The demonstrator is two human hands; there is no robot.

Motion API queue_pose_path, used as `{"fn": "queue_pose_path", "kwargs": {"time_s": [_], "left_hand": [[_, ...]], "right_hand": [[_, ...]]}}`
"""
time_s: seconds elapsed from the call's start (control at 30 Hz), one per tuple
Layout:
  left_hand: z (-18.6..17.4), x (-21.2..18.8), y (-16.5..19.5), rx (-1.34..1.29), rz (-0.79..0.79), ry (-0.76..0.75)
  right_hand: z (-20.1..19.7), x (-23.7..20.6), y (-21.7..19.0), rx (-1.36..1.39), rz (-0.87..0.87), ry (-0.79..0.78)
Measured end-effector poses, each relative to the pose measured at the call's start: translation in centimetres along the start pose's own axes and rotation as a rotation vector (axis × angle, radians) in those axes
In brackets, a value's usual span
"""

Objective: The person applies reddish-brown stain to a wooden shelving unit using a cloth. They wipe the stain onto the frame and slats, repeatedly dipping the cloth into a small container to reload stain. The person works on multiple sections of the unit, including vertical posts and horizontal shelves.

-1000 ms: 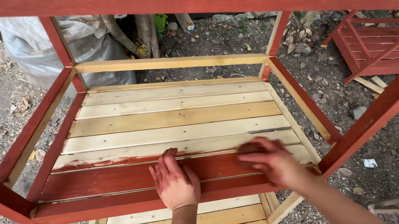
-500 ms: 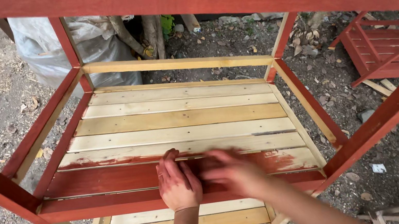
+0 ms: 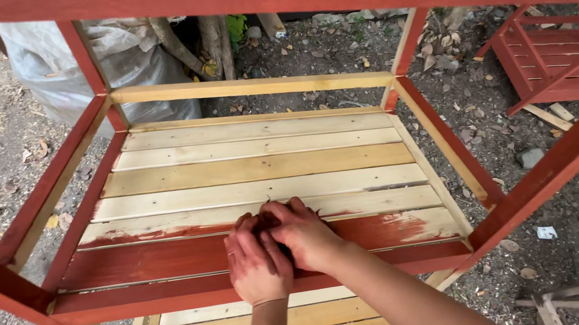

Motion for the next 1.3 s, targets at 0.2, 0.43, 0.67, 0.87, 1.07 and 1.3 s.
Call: {"fn": "queue_pose_path", "kwargs": {"time_s": [0.2,0.43,0.67,0.87,1.07,1.3], "left_hand": [[0.1,0.3,0.2,0.095,-0.006,-0.029],[0.3,0.5,0.5,0.1,0.023,-0.102],[0.4,0.2,-0.3,0.175,0.013,-0.099],[0.4,-0.3,-0.3,0.209,-0.038,-0.136],[1.4,-0.8,-1.3,0.223,-0.027,-0.224],[1.3,-0.7,-2.0,0.335,-0.094,-0.284]], "right_hand": [[-4.8,-9.6,7.7,1.699,0.946,0.379],[-6.1,-11.9,7.9,1.268,0.991,0.336],[-1.4,-4.8,1.2,-0.351,0.033,0.267],[-7.8,-15.7,10.3,1.629,0.809,0.553],[-3.1,-13.4,9.5,1.67,0.918,0.837],[-0.9,-7.1,2.2,-0.486,0.257,0.274]]}}
Point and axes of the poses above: each hand's wrist, its own x-axis towards the middle knuckle, its own z-axis out of the palm, y = z × x, the point moved 2 cm from there along x, towards the middle knuckle
